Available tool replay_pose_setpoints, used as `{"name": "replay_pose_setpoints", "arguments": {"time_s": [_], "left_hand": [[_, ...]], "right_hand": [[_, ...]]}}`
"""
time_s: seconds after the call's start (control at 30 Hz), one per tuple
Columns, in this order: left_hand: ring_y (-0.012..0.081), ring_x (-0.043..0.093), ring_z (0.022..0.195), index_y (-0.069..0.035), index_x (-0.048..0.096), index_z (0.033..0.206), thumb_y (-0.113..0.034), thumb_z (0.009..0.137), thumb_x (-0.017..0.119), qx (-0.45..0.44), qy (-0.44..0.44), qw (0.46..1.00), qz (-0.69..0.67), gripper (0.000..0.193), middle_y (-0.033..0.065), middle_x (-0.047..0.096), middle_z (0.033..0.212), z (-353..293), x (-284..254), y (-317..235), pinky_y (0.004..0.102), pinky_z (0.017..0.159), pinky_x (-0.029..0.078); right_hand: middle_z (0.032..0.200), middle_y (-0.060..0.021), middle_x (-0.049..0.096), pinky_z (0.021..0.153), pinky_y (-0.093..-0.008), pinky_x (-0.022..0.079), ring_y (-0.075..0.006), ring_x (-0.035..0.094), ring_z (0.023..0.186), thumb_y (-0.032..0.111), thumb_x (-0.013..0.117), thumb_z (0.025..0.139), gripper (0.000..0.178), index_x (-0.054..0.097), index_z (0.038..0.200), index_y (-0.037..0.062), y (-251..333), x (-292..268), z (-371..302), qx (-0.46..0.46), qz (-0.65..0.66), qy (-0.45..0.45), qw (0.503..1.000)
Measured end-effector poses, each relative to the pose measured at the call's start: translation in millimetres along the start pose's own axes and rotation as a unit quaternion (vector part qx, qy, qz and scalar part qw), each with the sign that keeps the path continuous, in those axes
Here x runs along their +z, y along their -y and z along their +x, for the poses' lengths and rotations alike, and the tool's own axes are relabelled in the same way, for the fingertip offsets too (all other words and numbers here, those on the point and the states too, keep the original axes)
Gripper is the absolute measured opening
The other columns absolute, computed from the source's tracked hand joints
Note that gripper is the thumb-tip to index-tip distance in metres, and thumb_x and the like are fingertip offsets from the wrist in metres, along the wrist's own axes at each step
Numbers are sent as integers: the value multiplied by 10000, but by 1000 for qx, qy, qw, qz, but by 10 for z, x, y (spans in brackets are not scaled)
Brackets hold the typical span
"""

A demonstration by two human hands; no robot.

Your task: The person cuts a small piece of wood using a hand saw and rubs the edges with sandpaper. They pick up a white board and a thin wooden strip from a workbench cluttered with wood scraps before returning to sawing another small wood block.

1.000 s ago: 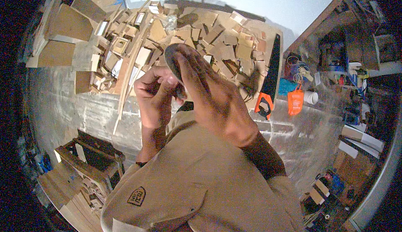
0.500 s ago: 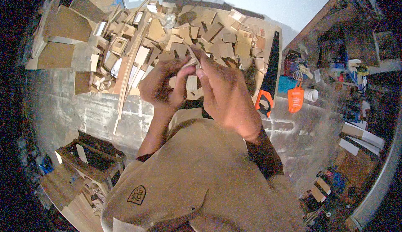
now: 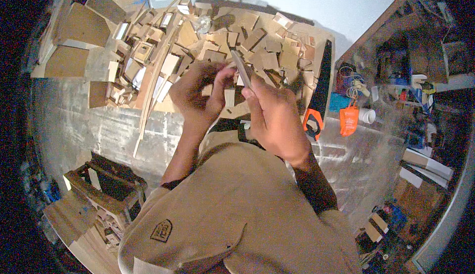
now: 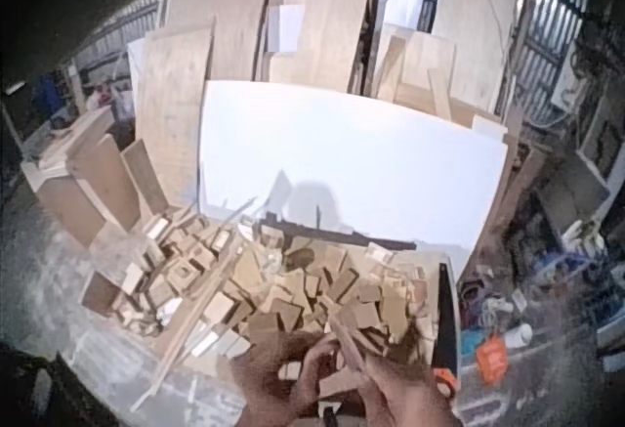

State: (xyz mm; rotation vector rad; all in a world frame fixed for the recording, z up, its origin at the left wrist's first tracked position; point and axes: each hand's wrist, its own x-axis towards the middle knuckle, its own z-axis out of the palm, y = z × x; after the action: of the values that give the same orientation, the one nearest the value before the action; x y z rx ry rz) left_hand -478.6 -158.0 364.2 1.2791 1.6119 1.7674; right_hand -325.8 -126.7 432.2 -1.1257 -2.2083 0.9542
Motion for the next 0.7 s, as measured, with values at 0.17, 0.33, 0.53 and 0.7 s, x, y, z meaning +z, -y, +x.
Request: {"name": "replay_pose_setpoints", "arguments": {"time_s": [0.17, 0.33, 0.53, 0.7], "left_hand": [[119, 652, 589, -26, 739, 920, -17, 806, 773, 72, -4, 996, 46, 120, 95, 708, 782, -4, -14, -30, 252, 519, 498], [132, 696, 652, -16, 739, 915, -18, 812, 767, 71, -2, 997, 43, 107, 116, 727, 828, -11, -58, -1, 251, 550, 523], [149, 713, 660, 3, 734, 898, -16, 809, 770, 110, 14, 991, 75, 99, 105, 740, 838, -70, -44, -87, 251, 548, 541], [134, 701, 657, 7, 737, 913, -3, 816, 755, 68, -18, 997, 17, 99, 116, 736, 825, -41, -54, -48, 246, 569, 549]], "right_hand": [[769, -251, 576, 590, -491, 428, -433, 593, 681, 90, 522, 965, 174, 582, 1081, -25, 93, 8, 39, -23, -5, -7, 1000], [736, -231, 563, 586, -467, 423, -424, 579, 660, 56, 528, 947, 122, 581, 1014, -31, -4, -34, 61, 10, -4, 27, 1000], [749, -223, 562, 585, -460, 427, -424, 590, 676, 59, 556, 936, 87, 570, 960, -23, 19, 1, 52, -22, 5, -13, 1000], [699, -203, 564, 557, -424, 427, -382, 578, 602, 71, 528, 958, 203, 614, 1119, -17, 146, -77, 94, 29, 29, 1, 999]]}}
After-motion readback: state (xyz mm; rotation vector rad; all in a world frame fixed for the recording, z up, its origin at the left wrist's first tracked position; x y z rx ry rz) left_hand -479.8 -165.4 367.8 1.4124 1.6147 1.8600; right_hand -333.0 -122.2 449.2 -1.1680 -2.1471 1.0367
